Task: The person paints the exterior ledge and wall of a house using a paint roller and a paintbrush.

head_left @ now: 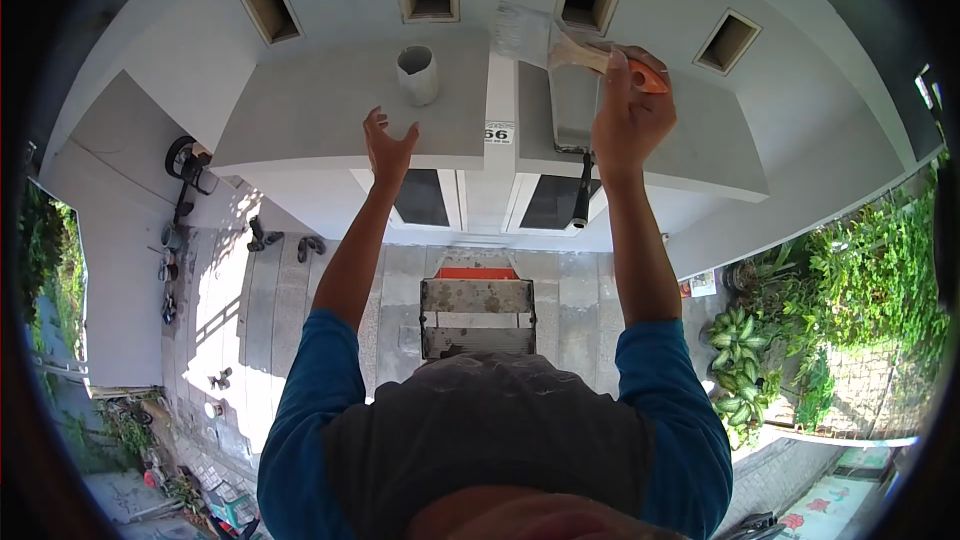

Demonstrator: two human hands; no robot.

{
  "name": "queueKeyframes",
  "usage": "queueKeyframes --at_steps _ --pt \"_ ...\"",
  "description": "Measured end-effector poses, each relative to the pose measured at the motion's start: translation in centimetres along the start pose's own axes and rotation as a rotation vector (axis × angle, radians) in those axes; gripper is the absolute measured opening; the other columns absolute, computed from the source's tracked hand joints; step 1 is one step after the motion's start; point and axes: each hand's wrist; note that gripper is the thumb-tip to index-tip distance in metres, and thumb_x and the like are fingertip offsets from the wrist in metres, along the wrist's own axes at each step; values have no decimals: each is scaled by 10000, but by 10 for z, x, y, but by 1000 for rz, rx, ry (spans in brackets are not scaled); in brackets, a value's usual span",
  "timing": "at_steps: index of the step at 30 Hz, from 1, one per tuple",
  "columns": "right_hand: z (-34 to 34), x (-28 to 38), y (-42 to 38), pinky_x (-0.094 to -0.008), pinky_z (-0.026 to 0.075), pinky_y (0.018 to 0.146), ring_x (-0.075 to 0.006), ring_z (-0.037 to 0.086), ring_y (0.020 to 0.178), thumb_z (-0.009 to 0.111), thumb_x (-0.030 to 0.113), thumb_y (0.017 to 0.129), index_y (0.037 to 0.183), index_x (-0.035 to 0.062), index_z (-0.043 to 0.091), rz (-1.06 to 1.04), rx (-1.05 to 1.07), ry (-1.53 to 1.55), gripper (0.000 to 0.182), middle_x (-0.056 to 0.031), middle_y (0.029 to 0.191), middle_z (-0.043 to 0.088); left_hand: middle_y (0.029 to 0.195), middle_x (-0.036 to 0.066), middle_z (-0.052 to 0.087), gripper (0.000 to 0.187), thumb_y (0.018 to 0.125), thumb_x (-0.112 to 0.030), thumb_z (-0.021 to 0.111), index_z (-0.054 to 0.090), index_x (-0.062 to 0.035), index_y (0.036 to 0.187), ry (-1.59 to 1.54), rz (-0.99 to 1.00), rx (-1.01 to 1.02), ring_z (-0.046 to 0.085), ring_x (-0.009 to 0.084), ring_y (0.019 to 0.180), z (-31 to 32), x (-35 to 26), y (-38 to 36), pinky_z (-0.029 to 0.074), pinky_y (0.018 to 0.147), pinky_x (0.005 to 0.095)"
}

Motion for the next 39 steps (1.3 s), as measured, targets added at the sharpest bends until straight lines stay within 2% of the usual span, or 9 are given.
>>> queueKeyframes --at_steps 4,7,12,18,20,23,30,33,39 --pt "-56 -43 -16 -317 637 780 -151 671 842 593 75 981 1051 -35 607 314 -186 20 131 -87 934 618 1509 241 371 1206 636 -326 917 169 0 1525 93 27 121 415 390 1365 19 14 50 394 1103 438" --pt "-86 -67 -5 -320 646 761 -182 694 855 585 103 990 1057 -32 604 424 -307 28 152 -105 952 625 1546 257 318 1275 614 -326 930 117 -2 1541 74 39 245 369 405 1407 41 26 85 368 1134 449" --pt "-97 -105 31 -305 643 737 -188 711 788 587 156 993 1049 -31 615 487 -291 -74 197 -115 936 651 1380 254 530 1087 630 -287 916 281 2 1463 -135 28 326 546 385 1267 56 8 106 461 1043 438" --pt "-69 -190 86 -293 593 659 -177 729 729 599 237 973 1028 -32 667 257 295 -722 283 -117 810 714 1270 231 602 938 662 -260 897 368 20 1385 -85 54 170 606 376 1177 87 25 131 494 987 435" --pt "-47 -228 91 -395 566 710 -303 723 761 626 271 939 936 -22 651 267 387 -734 294 -164 775 692 1257 230 605 942 663 -259 898 365 19 1389 -84 37 95 611 373 1161 93 23 139 495 982 437" --pt "-28 -279 93 -429 560 765 -354 707 806 613 288 940 943 -2 649 210 522 -885 292 -169 815 700 1281 234 587 959 657 -267 906 359 20 1390 -70 2 86 599 366 1182 104 28 151 486 995 435" --pt "-8 -319 94 -394 553 719 -281 708 699 572 316 949 944 -6 648 244 597 -941 330 -144 762 696 1365 255 523 1068 643 -311 916 297 33 1442 -95 11 106 520 380 1284 107 32 152 436 1058 439" --pt "-10 -320 93 -451 552 795 -370 694 854 597 312 941 955 32 652 295 631 -947 286 -152 842 701 1386 268 504 1050 680 -310 886 279 25 1469 116 8 44 454 392 1345 105 26 132 395 1095 453" --pt "-18 -321 97 -439 552 792 -341 705 821 595 316 929 962 20 660 317 586 -912 304 -148 831 709 1334 205 570 601 818 -171 730 498 -13 1349 -15 343 81 516 360 1278 62 -19 43 421 1052 444"
Point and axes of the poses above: each hand's wrist, its own y-axis towards the middle knuckle, its own z-axis out of the palm, x = y × z
